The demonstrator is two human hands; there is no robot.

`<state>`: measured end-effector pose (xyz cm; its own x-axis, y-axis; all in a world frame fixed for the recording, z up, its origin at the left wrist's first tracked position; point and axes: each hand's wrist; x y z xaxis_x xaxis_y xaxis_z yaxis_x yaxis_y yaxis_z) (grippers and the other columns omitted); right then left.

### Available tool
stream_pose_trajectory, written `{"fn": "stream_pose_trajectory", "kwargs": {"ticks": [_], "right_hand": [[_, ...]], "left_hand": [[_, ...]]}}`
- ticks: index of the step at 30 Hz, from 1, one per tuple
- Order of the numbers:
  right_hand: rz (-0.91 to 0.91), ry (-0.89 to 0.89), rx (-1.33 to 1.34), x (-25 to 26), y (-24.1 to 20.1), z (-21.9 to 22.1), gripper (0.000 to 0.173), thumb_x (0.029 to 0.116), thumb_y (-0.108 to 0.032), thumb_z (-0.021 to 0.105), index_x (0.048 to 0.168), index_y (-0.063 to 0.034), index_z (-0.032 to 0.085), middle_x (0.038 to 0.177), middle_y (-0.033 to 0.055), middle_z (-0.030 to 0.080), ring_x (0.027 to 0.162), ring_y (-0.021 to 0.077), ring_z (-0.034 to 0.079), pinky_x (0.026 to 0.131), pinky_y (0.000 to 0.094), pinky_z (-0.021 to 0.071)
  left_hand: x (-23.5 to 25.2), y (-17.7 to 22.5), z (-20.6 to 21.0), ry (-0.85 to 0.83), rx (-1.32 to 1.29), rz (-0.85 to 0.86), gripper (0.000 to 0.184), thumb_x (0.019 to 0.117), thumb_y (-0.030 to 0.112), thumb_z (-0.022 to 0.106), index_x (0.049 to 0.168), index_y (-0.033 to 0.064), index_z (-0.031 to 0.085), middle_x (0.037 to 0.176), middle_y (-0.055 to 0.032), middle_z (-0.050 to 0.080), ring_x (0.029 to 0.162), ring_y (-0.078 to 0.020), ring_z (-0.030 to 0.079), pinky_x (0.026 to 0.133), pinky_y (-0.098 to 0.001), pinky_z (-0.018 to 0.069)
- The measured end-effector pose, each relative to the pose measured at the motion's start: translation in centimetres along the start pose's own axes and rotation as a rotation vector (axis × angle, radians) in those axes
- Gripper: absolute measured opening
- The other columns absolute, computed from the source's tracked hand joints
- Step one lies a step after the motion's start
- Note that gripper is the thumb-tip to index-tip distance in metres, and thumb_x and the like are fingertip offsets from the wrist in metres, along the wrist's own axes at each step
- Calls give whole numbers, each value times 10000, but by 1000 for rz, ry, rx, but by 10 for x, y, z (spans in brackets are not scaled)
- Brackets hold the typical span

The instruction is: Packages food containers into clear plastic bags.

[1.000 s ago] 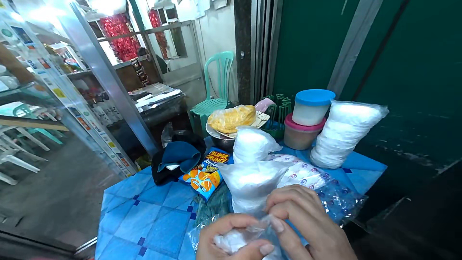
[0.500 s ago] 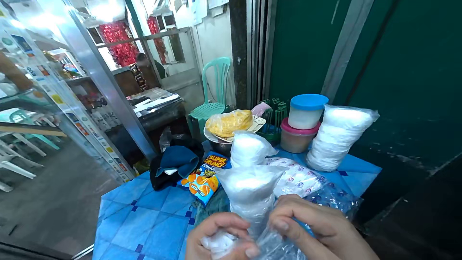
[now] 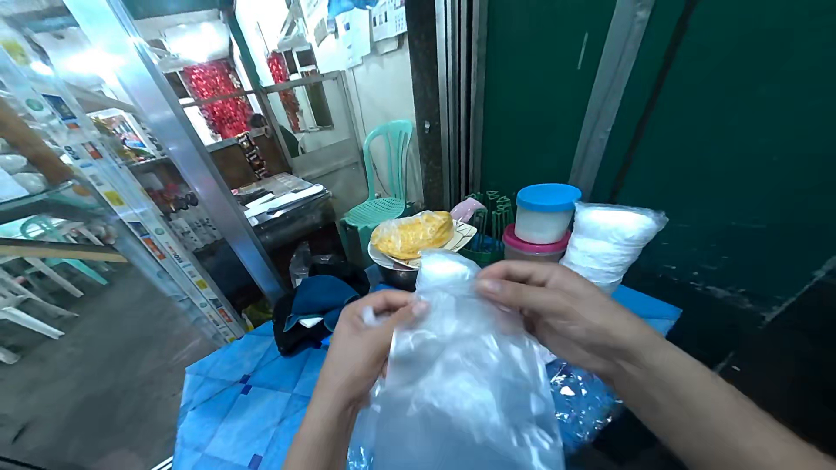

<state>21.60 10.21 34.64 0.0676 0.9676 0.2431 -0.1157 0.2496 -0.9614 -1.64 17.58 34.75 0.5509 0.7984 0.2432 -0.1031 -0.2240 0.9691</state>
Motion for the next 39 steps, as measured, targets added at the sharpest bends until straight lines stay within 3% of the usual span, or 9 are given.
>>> {"fn": "stream_pose_trajectory", "kwargs": {"ticks": [5, 9, 12, 19, 23, 27, 30, 34, 39], "right_hand": [[362, -11, -213, 16, 33, -10, 137, 1062, -136, 513, 1065, -81, 638, 800, 60, 653, 565, 74, 572, 453, 192, 433], [481, 14, -223, 5, 36, 1, 177, 1085, -131, 458, 1172, -101, 608, 785, 24, 645, 597, 45, 591, 489, 171, 452], [447, 6, -238, 2, 44, -3, 155, 1072, -130, 495, 1152, -83, 619, 857, 35, 663, 696, 87, 637, 567, 231, 513], [-244, 224, -452, -19, 84, -9, 299, 1028, -320, 504, 1193, -160, 694, 1166, -2, 634, 1048, 117, 631, 841, 326, 572], [-211, 169, -427, -39, 97, 14, 485, 954, -191, 524, 1403, -8, 534, 1352, 111, 576, 1235, 149, 565, 1039, 352, 494], [-174, 264, -613, -72, 140, 20, 352, 938, -164, 635, 1116, 138, 669, 1045, 199, 728, 1002, 131, 691, 921, 300, 540], [-282, 198, -541, -55, 128, 2, 565, 988, -427, 591, 1363, -4, 580, 1346, 122, 608, 1232, 124, 588, 1047, 339, 504], [-261, 164, -502, -29, 111, 2, 584, 965, -537, 599, 1472, -264, 503, 1485, -20, 495, 1358, 150, 492, 1104, 434, 474], [-201, 146, -456, -45, 134, 3, 623, 999, -502, 575, 1410, -34, 547, 1440, 140, 538, 1326, 170, 528, 1115, 378, 452]], "left_hand": [[18, -58, 3, 36, 24, -142, 214, 1049, 101, 479, 1136, 72, 672, 900, -3, 687, 765, -38, 635, 708, -217, 544], [-1, -78, 23, 179, -439, -346, 192, 1066, 108, 423, 1056, 57, 608, 624, 5, 542, 449, -11, 476, 416, -148, 420], [-20, -83, 28, 259, -475, -482, 192, 1101, 115, 346, 1175, 56, 513, 699, -3, 603, 514, -25, 555, 464, -166, 476], [-26, -98, 16, 331, -306, -128, 151, 973, 10, 550, 1064, -19, 667, 735, -10, 678, 483, -10, 540, 440, -162, 467], [-15, -93, -2, 168, -132, 134, 492, 875, 136, 707, 1365, 151, 659, 1202, -22, 719, 779, -52, 683, 645, -219, 579], [-5, -84, 1, 70, 7, 155, 598, 819, 179, 816, 1392, 210, 645, 1183, -14, 717, 709, -70, 668, 574, -226, 570], [-10, -105, -2, 23, 50, 88, 666, 813, 235, 820, 1427, 137, 581, 1170, -25, 725, 936, -120, 708, 791, -302, 608], [-14, -110, -9, 21, 25, -58, 779, 747, 262, 892, 1429, 139, 537, 950, -22, 723, 597, -61, 618, 489, -203, 512], [-5, -72, -2, -35, 60, 112, 686, 765, 209, 872, 1402, 262, 621, 1214, 0, 689, 618, -57, 609, 496, -200, 522]]}}
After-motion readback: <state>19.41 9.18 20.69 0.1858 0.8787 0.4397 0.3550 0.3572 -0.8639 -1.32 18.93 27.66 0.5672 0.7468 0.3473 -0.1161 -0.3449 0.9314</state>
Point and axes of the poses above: each hand's wrist, its own x-axis towards the middle knuckle, its own z-axis out of the palm, y = z × x
